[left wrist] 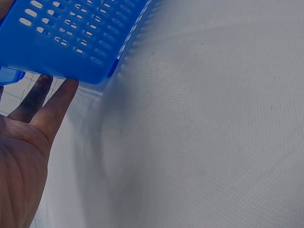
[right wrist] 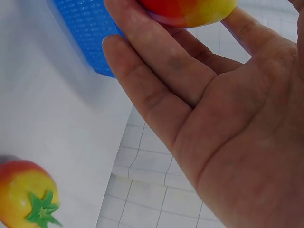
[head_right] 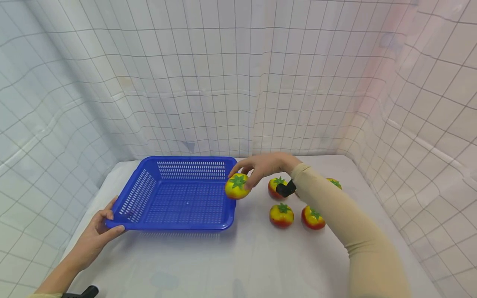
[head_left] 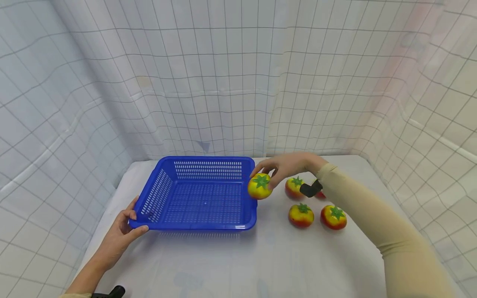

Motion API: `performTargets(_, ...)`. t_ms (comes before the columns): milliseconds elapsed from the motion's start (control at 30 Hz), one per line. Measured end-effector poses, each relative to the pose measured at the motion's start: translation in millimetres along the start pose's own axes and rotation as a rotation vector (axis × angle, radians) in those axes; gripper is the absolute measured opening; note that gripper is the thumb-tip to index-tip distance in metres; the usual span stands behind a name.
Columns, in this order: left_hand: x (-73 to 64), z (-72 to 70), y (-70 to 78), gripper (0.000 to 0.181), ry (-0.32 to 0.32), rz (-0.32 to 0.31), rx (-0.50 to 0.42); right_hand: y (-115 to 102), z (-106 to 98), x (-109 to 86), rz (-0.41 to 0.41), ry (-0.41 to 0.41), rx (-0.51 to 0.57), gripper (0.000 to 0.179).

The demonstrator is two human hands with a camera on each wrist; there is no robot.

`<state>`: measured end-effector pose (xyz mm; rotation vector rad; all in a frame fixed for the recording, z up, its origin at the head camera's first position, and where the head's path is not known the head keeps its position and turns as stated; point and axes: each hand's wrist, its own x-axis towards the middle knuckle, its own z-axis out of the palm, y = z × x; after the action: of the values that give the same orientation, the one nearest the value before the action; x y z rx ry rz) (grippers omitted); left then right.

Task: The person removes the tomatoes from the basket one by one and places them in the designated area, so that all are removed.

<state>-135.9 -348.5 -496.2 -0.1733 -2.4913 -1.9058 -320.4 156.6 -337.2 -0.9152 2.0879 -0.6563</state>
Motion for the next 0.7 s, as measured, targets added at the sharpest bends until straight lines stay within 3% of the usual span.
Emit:
performTargets(400,0.6,-0.4,0.6,0.031,-0.003,0.003,-0.007,33.1,7.1,-36.2,0.081,0.051,0.079,0.058)
performTargets(700,1.3,-0.7,1.2,0.032,0.001,0.003,0.014,63.9,14.9,-71.2,0.180,0.145,0.119,0.056)
